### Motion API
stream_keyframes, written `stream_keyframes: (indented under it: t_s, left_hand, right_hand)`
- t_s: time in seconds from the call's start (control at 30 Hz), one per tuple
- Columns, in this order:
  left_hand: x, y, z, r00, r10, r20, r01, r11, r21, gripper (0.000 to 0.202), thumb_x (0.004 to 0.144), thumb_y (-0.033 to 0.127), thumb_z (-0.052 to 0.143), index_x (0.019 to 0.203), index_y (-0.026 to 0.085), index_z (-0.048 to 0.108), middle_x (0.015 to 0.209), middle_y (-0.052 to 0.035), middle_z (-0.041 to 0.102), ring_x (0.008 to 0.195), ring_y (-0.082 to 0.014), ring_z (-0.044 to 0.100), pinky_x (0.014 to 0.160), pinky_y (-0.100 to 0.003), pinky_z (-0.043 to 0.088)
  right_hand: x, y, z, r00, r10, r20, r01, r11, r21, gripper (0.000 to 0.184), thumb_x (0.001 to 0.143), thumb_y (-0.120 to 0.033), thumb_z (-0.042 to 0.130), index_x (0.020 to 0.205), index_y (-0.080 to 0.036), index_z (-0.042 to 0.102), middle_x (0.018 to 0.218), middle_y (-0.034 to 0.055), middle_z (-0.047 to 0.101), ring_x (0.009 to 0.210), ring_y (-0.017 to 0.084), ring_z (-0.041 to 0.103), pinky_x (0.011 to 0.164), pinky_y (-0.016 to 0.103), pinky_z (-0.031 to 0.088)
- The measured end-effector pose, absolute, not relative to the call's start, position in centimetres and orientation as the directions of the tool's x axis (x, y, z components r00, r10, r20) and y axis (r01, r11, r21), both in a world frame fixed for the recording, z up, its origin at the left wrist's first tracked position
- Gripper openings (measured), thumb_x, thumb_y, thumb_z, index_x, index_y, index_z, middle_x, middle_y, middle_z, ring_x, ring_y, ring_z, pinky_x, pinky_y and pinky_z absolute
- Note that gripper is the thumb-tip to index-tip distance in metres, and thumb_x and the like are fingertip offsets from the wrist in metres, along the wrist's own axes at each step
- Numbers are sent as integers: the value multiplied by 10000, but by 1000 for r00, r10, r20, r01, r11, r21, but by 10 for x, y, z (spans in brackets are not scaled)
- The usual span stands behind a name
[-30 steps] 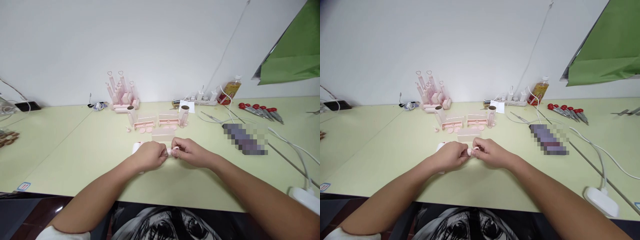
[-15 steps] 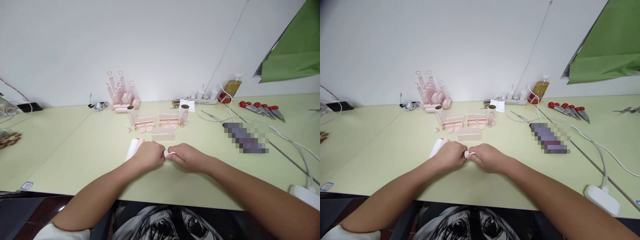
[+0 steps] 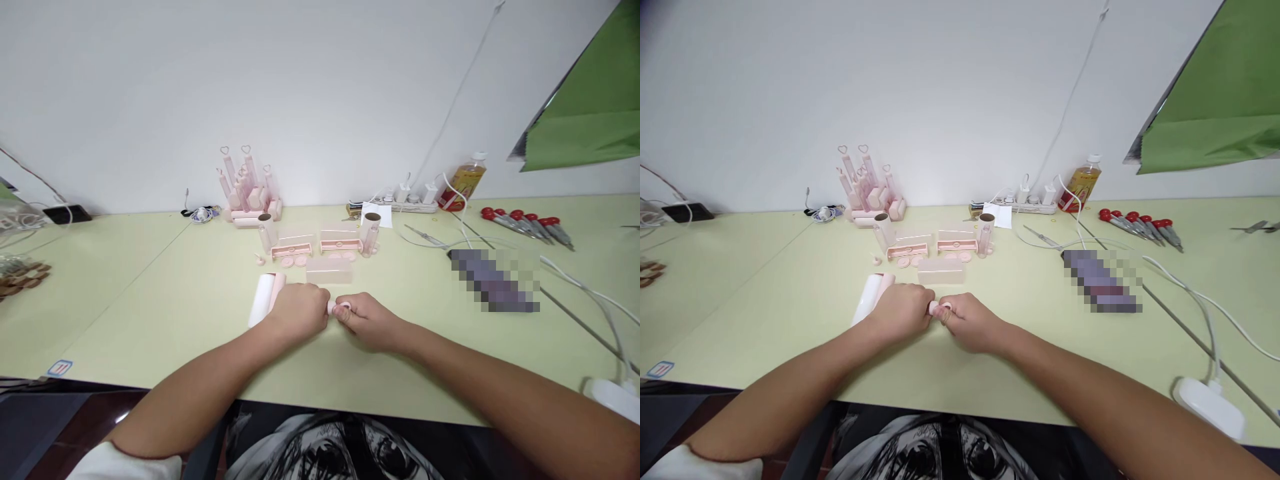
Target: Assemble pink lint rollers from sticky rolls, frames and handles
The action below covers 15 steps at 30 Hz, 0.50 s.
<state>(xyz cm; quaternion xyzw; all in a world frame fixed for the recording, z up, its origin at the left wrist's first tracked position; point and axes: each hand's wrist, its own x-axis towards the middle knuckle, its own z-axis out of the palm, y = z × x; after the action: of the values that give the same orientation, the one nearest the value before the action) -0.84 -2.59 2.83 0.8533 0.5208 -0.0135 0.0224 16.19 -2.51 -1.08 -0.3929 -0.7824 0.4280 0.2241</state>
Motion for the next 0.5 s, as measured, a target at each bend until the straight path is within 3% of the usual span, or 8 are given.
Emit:
stream_keyframes:
  t_s: [0.1, 0.17, 0.27, 0.37, 0.43, 0.5]
  left_hand:
    - [-8, -25, 28, 443, 896, -17, 896, -443, -2, 200, 794, 191, 471, 818, 179, 669, 794, -97, 696, 706, -248, 661, 585, -315, 426]
    - [-7, -23, 27, 436, 900, -14, 900, -435, 11, 193, 798, 192, 476, 822, 183, 667, 800, -90, 692, 709, -241, 657, 593, -312, 428]
    - [-7, -23, 27, 439, 898, 25, 896, -440, 58, 173, 806, 218, 482, 795, 192, 652, 778, -73, 678, 691, -226, 639, 589, -304, 416]
    - [-12, -25, 32, 480, 862, 163, 849, -503, 161, 175, 827, 273, 490, 724, 193, 606, 726, -54, 648, 651, -193, 606, 576, -286, 391]
    - [-18, -26, 36, 467, 816, 340, 765, -566, 307, 260, 855, 334, 490, 642, 194, 540, 649, -37, 602, 604, -160, 565, 566, -273, 379]
    - [-26, -27, 39, 359, 766, 533, 603, -626, 494, 356, 875, 404, 483, 583, 200, 469, 572, -20, 541, 547, -136, 516, 551, -268, 381]
  right_hand:
    - [157, -24, -15, -546, 797, -259, 281, -117, -952, 475, 915, -585, 336, 608, -227, 385, 413, -69, 385, 318, 89, 262, 358, 240, 230]
    - [156, -24, -14, -544, 777, -318, 260, -204, -944, 487, 903, -615, 349, 622, -223, 415, 408, -70, 400, 294, 85, 255, 336, 237, 214]
    - [163, -21, -4, -529, 846, -70, 282, 98, -954, 524, 902, -620, 381, 596, -199, 435, 488, -37, 442, 408, 89, 361, 422, 234, 290]
    - [176, -13, 7, -378, 884, 276, 378, 419, -826, 469, 930, -551, 404, 636, -191, 462, 600, -9, 477, 567, 125, 445, 549, 260, 357]
    - [185, -3, 8, -300, 865, 401, 489, 501, -714, 381, 952, -489, 400, 774, -188, 550, 747, 37, 577, 718, 172, 532, 668, 301, 415]
    - [192, 8, 3, -317, 829, 461, 537, 557, -633, 321, 966, -437, 387, 999, -193, 592, 1074, 105, 625, 1040, 239, 547, 881, 374, 422]
